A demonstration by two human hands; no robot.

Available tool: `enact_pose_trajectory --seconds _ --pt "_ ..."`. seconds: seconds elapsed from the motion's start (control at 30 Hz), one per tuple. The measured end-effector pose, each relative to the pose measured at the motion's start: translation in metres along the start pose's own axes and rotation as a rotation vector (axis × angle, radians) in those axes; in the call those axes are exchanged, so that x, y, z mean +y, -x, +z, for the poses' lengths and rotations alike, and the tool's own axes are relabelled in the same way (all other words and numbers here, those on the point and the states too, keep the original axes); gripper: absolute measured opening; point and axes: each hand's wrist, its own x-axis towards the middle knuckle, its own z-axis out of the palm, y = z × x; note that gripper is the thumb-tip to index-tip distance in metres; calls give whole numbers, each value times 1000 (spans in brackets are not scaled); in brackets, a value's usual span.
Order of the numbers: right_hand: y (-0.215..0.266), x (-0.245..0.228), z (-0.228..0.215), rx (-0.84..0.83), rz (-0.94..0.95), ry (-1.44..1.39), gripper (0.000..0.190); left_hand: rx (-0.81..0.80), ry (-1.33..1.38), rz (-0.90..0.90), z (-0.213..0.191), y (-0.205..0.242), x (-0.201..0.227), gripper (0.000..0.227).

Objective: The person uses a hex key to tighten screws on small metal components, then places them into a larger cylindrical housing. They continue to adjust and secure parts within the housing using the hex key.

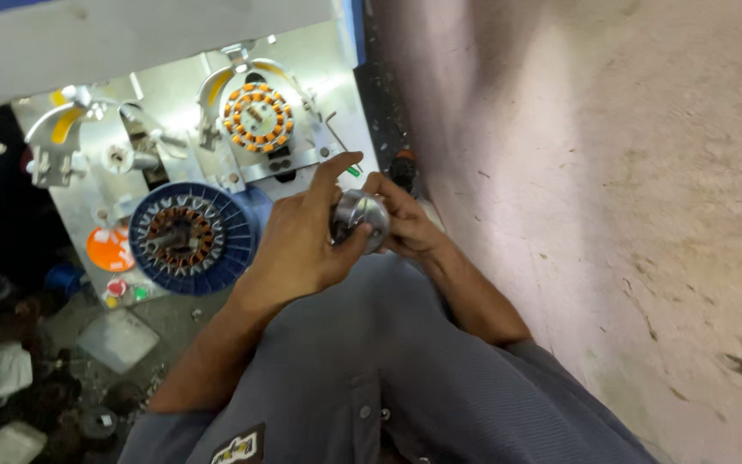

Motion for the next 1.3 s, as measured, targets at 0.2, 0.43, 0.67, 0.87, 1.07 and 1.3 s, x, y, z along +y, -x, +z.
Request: enact_pose_trajectory --seconds 0.2,0.43,0.67,0.87,1.07,1.3 --pt "-4 9 6 -64 -78 -109 39 -68 36 8 -14 11 -11 98" --pt "13 30 -18 16 86 -384 48 22 -22 390 7 9 -26 107" --pt "25 39 -39 -8 61 -251 29 111 100 523 25 14 -32 73" --pt "19 -7 19 109 -222 654 26 138 77 623 16 20 -31 71" --pt "22 -34 114 445 -509 1015 20 230 43 676 0 23 -26 66" --pt "0 -32 179 375 -593 1553 45 352 -62 681 -14 24 -25 63"
